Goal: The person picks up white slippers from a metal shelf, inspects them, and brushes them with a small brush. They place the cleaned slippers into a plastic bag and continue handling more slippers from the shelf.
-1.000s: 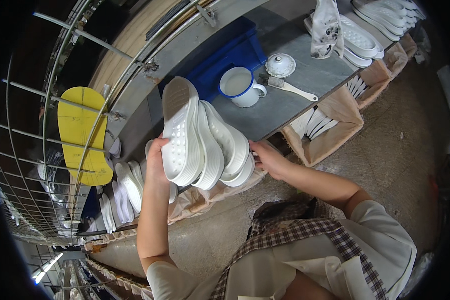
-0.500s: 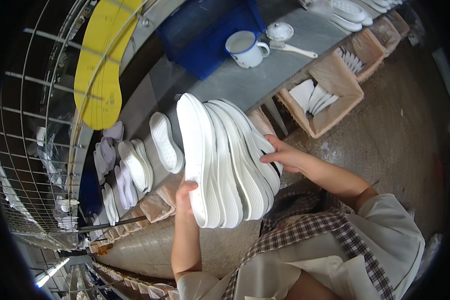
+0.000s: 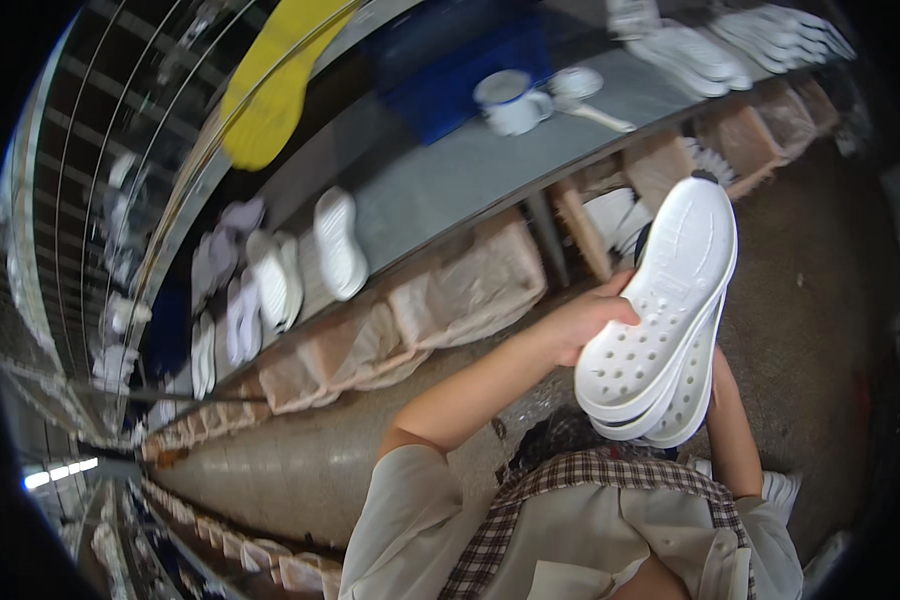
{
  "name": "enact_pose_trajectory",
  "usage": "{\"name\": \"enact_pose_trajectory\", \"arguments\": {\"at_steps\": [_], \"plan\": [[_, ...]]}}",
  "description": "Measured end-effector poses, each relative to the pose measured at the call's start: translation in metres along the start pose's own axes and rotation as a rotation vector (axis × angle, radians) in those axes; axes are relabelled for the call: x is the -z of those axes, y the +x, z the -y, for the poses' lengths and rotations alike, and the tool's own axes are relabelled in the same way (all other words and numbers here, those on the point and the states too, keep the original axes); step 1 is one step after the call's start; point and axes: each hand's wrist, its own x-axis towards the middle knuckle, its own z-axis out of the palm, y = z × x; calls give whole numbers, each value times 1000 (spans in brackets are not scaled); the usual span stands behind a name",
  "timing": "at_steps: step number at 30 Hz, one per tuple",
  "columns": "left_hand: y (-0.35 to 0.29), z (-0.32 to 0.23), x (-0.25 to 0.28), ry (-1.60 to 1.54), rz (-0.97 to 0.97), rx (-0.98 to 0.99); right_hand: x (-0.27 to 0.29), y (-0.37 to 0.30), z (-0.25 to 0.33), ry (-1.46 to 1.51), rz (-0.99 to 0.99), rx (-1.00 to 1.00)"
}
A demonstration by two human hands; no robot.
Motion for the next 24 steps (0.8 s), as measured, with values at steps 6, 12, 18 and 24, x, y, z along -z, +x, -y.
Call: {"name": "enact_pose_trajectory", "arguments": {"at_steps": [6, 12, 18, 24], "plan": [[176, 48, -122, 147, 215, 246, 158, -97, 82, 101, -281, 341], [328, 81, -271, 260, 372, 389, 271, -192, 190, 162, -318, 603], [485, 84, -358, 208, 465, 530, 363, -198, 297, 283, -432, 682], [663, 66, -409, 266, 619, 532, 461, -160, 440, 383, -429, 790]]}}
